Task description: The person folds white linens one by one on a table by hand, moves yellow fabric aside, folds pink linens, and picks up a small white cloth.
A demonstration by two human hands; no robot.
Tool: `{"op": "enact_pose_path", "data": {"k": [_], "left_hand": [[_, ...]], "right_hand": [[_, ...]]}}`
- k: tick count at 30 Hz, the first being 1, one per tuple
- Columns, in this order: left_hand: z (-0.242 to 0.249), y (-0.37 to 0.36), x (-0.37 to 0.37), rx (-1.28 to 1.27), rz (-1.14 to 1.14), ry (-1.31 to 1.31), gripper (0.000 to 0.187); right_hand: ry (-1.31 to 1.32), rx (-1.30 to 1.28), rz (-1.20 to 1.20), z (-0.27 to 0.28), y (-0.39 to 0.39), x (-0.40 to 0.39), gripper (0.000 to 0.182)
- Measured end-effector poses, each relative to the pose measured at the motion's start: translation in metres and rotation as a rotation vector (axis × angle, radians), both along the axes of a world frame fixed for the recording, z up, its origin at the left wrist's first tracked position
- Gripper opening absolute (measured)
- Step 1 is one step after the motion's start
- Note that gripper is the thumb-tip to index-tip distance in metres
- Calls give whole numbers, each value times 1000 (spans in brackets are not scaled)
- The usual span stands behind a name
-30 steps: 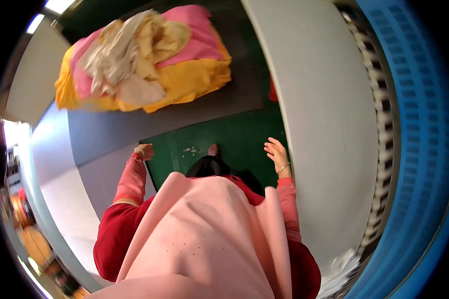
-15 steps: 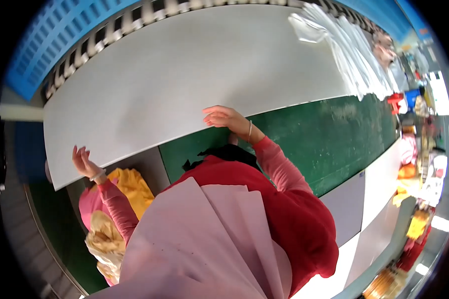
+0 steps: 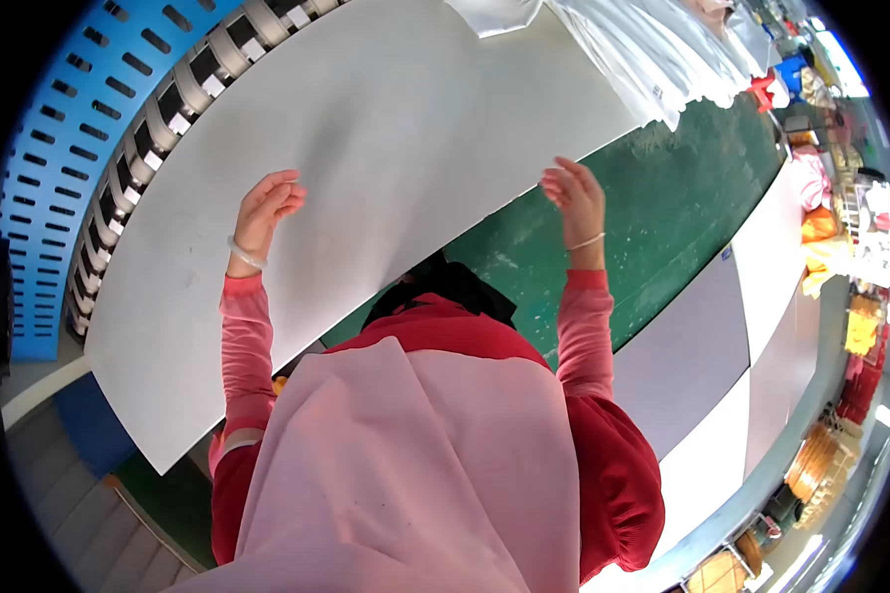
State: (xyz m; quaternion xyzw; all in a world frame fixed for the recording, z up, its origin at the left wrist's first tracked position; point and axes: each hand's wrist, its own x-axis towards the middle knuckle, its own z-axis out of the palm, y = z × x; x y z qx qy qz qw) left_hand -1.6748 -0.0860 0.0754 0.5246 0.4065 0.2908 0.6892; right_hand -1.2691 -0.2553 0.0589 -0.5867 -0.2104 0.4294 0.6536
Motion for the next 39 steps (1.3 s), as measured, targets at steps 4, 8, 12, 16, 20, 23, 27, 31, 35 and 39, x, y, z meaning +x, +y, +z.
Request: {"op": "enact_pose_path", "data": {"k": [4, 8, 12, 16, 20, 23, 27, 31, 35, 39], "left_hand": [[3, 34, 26, -85, -102, 18, 27], [18, 55, 79, -143, -139, 52, 29], [4, 95, 164, -297, -269, -49, 36], [-23, 145, 270, -520, -135, -140, 37], [-86, 204, 344, -676, 137, -206, 30], [-73, 206, 379, -669, 245, -129, 27], [-87, 216, 392, -473, 332, 163, 24], [-56, 216, 405, -371, 385, 55, 17], [-22, 261, 366, -233, 480, -366, 9], [17, 284, 284, -175, 328, -573, 7]], "right_hand": [[-212, 81, -304, 0, -25, 53, 22], [-103, 108, -481, -3, -42, 114, 21], [8, 124, -498, -33, -41, 181, 22], [130, 62, -439, -85, -10, 260, 24], [147, -75, -319, -116, 24, 327, 21], [127, -89, -229, -105, 44, 339, 18], [120, -69, -261, -94, 63, 347, 14], [196, -90, -283, -78, 78, 361, 11], [464, 154, -258, -31, 98, 394, 7], [655, 342, -47, 12, 114, 427, 20]]}}
